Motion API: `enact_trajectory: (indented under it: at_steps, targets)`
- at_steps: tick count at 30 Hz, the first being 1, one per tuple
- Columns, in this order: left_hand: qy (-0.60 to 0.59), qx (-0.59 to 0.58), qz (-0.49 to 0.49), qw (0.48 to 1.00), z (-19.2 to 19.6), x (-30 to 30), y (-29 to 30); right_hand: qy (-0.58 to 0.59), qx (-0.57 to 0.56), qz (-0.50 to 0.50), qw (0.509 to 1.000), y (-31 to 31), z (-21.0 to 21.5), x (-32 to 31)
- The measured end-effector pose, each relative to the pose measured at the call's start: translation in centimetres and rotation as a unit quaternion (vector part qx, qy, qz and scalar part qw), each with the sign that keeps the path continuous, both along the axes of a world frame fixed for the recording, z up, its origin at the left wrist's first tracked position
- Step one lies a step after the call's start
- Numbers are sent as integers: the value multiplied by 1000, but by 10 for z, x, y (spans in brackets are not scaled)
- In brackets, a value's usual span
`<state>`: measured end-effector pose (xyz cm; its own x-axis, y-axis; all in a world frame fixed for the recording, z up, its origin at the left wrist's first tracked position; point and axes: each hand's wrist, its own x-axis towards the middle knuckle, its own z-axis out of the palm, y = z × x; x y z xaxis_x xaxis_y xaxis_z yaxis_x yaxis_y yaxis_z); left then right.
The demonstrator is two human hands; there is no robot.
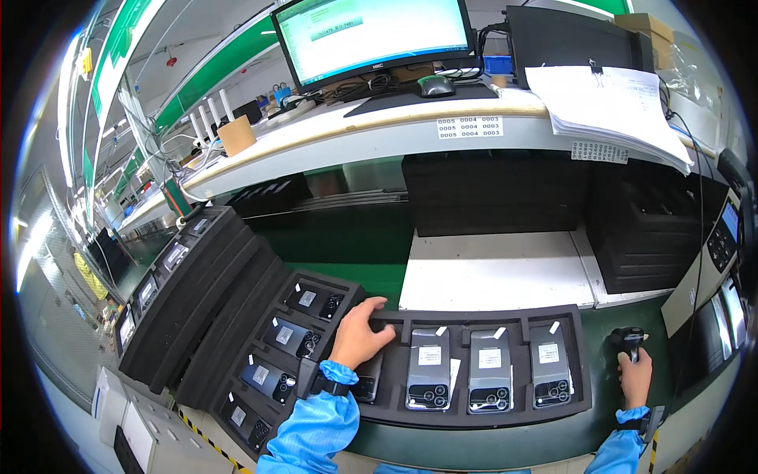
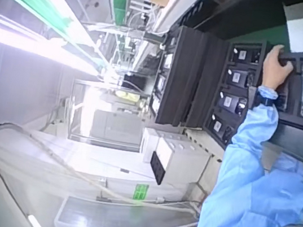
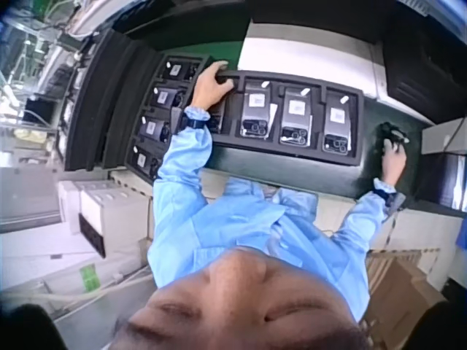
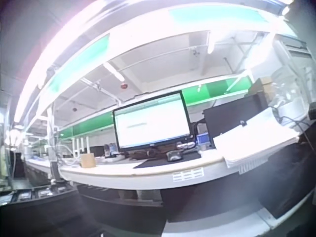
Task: Scanning barcodes on smartphones and organizing them into trays on a production line.
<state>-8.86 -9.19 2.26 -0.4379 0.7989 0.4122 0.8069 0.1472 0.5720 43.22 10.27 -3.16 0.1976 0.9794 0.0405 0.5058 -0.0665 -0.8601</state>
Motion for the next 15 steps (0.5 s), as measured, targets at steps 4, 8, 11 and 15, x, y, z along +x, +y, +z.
enact_trajectory:
  at_steps: [4, 8, 11, 15]
  targets:
    - [-233, 115, -42, 965, -12, -22, -13, -3, 6, 0, 1000, 2, -3, -2]
    - [-323, 120, -43, 938, -8, -25, -17, 1, 6, -2, 1000, -1, 5, -7]
    - [-347, 121, -57, 928, -9, -26, -15, 0, 1, -2, 1000, -4, 4, -4]
    - [-355, 124, -42, 926, -4, -23, -18, -1, -15, 1, 1000, -1, 8, -9]
